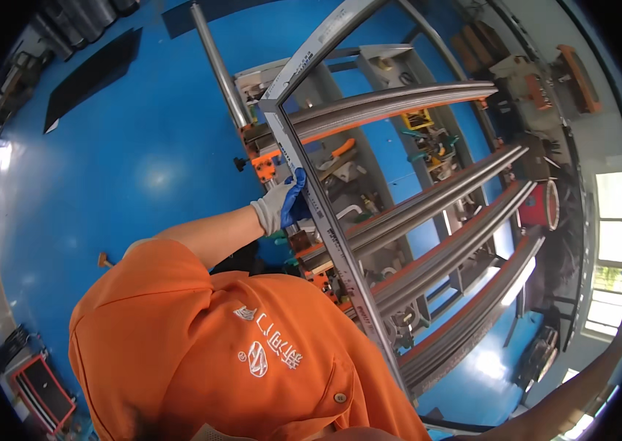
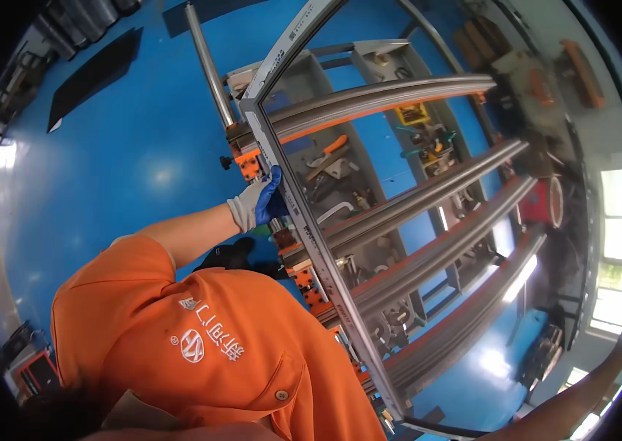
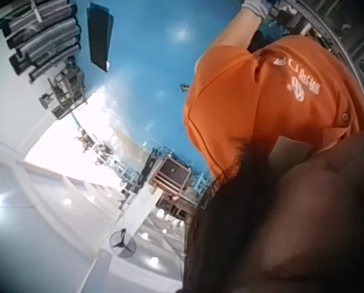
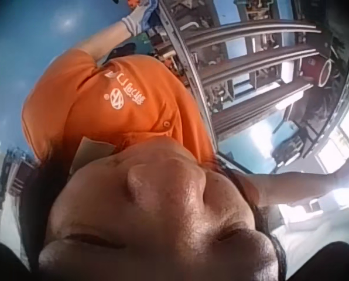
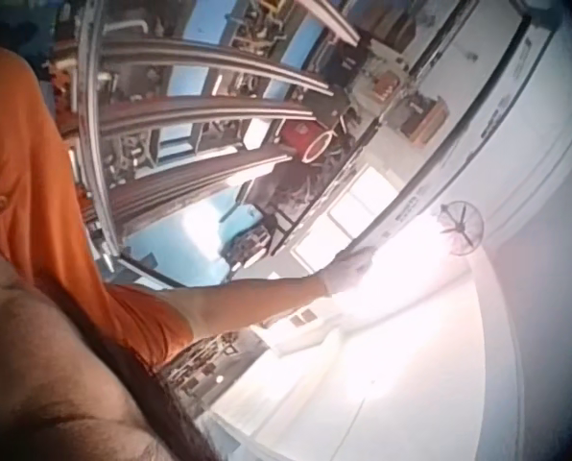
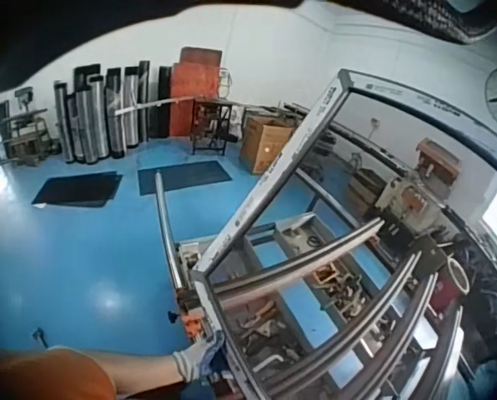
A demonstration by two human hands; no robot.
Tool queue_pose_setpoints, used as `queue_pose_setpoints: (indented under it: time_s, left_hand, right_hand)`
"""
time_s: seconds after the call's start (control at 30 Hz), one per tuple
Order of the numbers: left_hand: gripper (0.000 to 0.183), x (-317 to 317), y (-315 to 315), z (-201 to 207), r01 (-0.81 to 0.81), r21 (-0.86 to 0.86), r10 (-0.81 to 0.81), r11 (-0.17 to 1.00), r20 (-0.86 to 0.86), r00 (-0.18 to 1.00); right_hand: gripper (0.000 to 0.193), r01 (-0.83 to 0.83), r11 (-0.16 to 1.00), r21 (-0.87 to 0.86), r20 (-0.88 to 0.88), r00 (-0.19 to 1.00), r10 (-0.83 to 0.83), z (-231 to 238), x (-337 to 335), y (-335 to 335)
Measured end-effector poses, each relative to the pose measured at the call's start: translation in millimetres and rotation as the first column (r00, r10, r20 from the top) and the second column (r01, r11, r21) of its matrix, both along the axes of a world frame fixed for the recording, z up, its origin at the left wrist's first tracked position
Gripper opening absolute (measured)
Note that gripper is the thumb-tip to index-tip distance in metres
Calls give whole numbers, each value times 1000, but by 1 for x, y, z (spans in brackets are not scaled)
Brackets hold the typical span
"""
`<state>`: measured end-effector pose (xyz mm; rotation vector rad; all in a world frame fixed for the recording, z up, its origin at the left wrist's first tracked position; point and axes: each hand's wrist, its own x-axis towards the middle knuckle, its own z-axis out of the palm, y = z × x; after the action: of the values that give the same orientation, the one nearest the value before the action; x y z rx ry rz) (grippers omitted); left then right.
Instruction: Assemble and adjust the metal frame of a window using a hammer and cleaning cloth.
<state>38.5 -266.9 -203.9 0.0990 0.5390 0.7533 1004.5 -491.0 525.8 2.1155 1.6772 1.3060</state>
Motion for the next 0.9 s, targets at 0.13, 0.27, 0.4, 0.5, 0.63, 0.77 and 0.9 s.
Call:
queue_pose_setpoints:
  time_s: [0.13,0.27,0.4,0.5,0.63,0.77,0.9]
  left_hand:
    - [43,-8,-23,34,-140,-30,132,990,-200,971]
    - [45,21,-28,86,-232,17,212,973,-478,853]
    - [49,24,5,35,-72,-5,60,997,-501,864]
    - [49,8,-15,36,-243,37,190,969,-742,643]
    - [47,19,1,24,-115,120,165,986,-773,613]
    - [49,13,-1,25,-25,165,153,986,-840,520]
    - [51,10,5,34,84,188,137,979,-900,413]
  right_hand:
    - [41,-79,997,23,-371,925,82,-109,79,146]
    - [47,-162,983,84,-736,655,171,-283,-24,293]
    - [50,-36,998,43,-749,660,56,-253,-26,231]
    - [52,-198,980,-15,-833,544,98,-402,-190,335]
    - [56,-56,995,-77,-813,582,-30,-442,-301,287]
    - [60,12,988,-153,-815,564,-133,-520,-282,296]
    - [64,85,972,-217,-791,568,-226,-578,-257,298]
